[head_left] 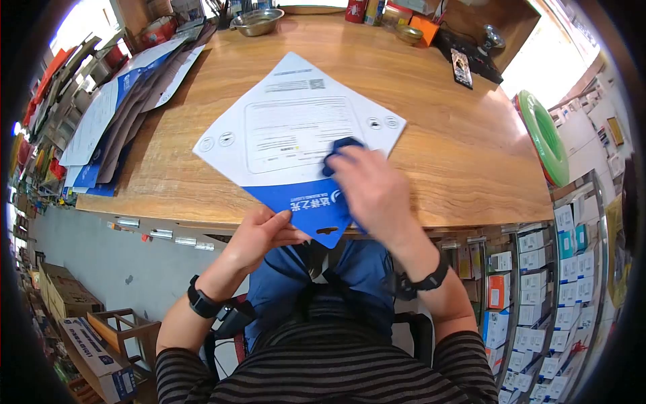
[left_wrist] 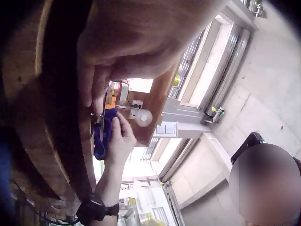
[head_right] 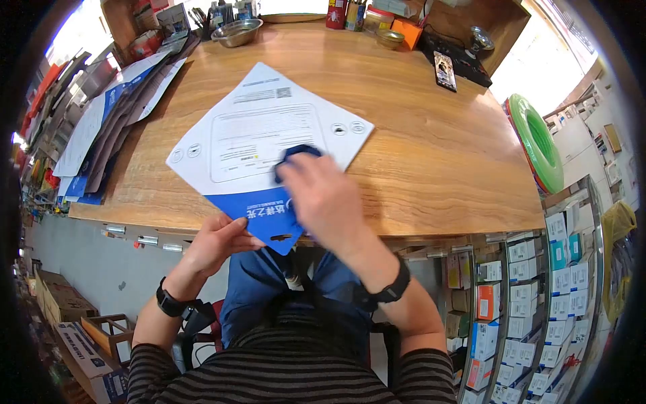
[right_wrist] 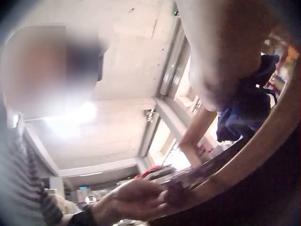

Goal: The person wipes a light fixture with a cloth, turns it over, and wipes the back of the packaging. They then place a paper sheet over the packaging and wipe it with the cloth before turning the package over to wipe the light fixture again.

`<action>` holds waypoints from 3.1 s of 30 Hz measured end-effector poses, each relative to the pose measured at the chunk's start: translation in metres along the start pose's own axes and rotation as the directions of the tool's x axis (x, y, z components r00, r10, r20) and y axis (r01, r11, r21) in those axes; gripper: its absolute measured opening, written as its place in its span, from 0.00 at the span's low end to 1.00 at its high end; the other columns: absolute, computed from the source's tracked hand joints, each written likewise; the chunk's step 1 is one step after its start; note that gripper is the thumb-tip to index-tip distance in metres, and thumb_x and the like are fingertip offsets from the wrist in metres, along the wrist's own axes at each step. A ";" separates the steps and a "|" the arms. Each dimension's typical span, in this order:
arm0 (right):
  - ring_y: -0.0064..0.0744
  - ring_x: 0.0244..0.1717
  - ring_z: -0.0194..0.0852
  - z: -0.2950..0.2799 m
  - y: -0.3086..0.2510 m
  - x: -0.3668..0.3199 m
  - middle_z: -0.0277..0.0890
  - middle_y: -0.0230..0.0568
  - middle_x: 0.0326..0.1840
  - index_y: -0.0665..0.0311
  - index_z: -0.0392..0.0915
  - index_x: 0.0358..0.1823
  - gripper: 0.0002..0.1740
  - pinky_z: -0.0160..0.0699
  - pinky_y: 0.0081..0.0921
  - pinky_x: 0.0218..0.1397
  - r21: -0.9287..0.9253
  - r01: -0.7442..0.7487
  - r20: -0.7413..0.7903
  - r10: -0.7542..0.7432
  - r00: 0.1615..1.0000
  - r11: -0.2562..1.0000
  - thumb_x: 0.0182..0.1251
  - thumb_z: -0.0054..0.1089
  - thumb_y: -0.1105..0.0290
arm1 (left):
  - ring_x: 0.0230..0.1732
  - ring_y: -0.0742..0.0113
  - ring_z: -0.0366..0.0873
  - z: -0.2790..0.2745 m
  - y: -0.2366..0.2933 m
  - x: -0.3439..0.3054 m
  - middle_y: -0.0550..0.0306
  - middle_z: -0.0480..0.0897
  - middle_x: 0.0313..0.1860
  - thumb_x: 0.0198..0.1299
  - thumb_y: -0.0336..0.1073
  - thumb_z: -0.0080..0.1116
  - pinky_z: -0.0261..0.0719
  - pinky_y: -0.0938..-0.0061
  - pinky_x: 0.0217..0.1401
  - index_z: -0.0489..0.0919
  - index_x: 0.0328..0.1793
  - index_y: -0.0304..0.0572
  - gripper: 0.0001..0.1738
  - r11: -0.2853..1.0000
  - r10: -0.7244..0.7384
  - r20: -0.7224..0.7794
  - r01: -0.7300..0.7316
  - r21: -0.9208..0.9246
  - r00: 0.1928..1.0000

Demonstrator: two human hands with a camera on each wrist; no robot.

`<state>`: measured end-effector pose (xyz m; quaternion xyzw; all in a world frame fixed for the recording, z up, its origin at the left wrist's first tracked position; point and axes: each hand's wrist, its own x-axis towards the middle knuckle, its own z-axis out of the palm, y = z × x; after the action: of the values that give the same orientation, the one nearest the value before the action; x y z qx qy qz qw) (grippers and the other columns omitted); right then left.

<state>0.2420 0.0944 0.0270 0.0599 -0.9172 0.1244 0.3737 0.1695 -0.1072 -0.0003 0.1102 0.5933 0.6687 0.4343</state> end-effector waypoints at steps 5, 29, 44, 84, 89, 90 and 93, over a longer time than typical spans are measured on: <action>0.33 0.44 0.71 0.025 -0.032 -0.002 0.73 0.34 0.48 0.57 0.77 0.42 0.15 0.73 0.31 0.39 -0.090 0.111 0.236 -0.087 0.968 0.990 0.49 0.56 0.70 | 0.39 0.62 0.83 0.006 -0.006 0.004 0.46 0.82 0.37 0.70 0.36 0.44 0.82 0.71 0.46 0.74 0.43 0.26 0.16 1.000 0.015 0.027 -0.015 -0.006 1.000; 0.36 0.49 0.71 0.015 0.042 -0.010 0.72 0.33 0.51 0.54 0.76 0.45 0.15 0.72 0.34 0.44 -0.220 -0.052 0.198 0.097 0.975 0.974 0.54 0.52 0.71 | 0.35 0.65 0.83 0.015 -0.013 0.008 0.51 0.82 0.40 0.67 0.31 0.47 0.83 0.74 0.37 0.69 0.54 0.35 0.12 0.996 0.067 -0.096 -0.072 -0.058 0.993; 0.43 0.52 0.66 0.011 0.121 -0.019 0.70 0.42 0.49 0.56 0.77 0.50 0.16 0.71 0.44 0.46 -0.431 -0.227 0.133 0.311 0.941 0.873 0.59 0.50 0.72 | 0.38 0.66 0.83 -0.031 0.019 -0.010 0.52 0.82 0.40 0.64 0.30 0.50 0.82 0.75 0.42 0.59 0.65 0.32 0.25 0.971 0.210 -0.207 -0.228 -0.067 0.956; 0.43 0.53 0.68 0.042 0.171 0.070 0.72 0.40 0.49 0.53 0.78 0.47 0.16 0.74 0.34 0.53 -0.264 -0.174 0.245 0.241 0.939 0.949 0.55 0.55 0.73 | 0.41 0.71 0.79 -0.076 0.100 0.178 0.49 0.79 0.49 0.59 0.30 0.59 0.81 0.79 0.42 0.60 0.69 0.29 0.33 0.913 0.266 0.091 -0.281 0.295 0.960; 0.42 0.51 0.69 0.045 0.104 0.068 0.71 0.39 0.52 0.57 0.79 0.43 0.14 0.73 0.32 0.54 0.100 0.142 0.432 -0.172 0.886 0.985 0.53 0.58 0.73 | 0.41 0.71 0.80 -0.075 0.102 0.176 0.49 0.79 0.49 0.60 0.29 0.58 0.82 0.79 0.41 0.57 0.70 0.31 0.34 0.921 0.224 0.044 -0.226 0.317 0.974; 0.41 0.51 0.69 0.038 0.088 0.069 0.71 0.39 0.52 0.57 0.79 0.43 0.14 0.73 0.31 0.54 0.212 0.096 0.482 -0.190 0.855 0.973 0.53 0.59 0.73 | 0.41 0.71 0.80 -0.084 0.102 0.179 0.49 0.78 0.50 0.60 0.29 0.58 0.82 0.78 0.41 0.57 0.71 0.32 0.34 0.922 0.222 0.087 -0.238 0.307 0.971; 0.42 0.51 0.69 0.040 0.092 0.067 0.71 0.39 0.52 0.56 0.79 0.44 0.14 0.72 0.32 0.54 0.312 0.094 0.464 -0.238 0.853 0.945 0.54 0.59 0.73 | 0.41 0.71 0.80 -0.087 0.105 0.178 0.49 0.78 0.50 0.60 0.29 0.57 0.82 0.78 0.42 0.57 0.71 0.32 0.34 0.927 0.196 0.126 -0.226 0.300 0.972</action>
<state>0.1488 0.1704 0.0292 0.2215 -0.9466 0.1994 0.1230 -0.0421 -0.0330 0.0039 0.2721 0.6551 0.6033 0.3644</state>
